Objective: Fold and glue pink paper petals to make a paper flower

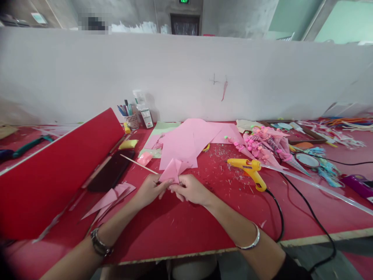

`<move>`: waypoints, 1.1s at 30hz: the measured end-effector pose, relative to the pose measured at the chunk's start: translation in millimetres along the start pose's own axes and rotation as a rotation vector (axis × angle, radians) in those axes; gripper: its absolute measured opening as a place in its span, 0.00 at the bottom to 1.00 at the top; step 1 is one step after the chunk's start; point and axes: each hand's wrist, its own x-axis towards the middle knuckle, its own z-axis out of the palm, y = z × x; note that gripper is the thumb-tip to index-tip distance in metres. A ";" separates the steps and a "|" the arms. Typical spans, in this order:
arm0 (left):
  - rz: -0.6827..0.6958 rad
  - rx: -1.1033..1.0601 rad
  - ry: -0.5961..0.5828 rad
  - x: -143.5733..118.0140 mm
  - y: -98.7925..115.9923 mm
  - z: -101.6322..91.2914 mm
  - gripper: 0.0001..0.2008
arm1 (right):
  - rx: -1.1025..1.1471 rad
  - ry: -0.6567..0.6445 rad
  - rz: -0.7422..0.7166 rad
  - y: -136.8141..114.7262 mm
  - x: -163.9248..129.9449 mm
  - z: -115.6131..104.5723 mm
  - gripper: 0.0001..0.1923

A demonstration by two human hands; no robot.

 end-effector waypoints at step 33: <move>0.083 0.144 0.215 0.8 1.1 -3.5 0.17 | -0.101 -0.037 0.025 6.4 0.4 -0.8 0.16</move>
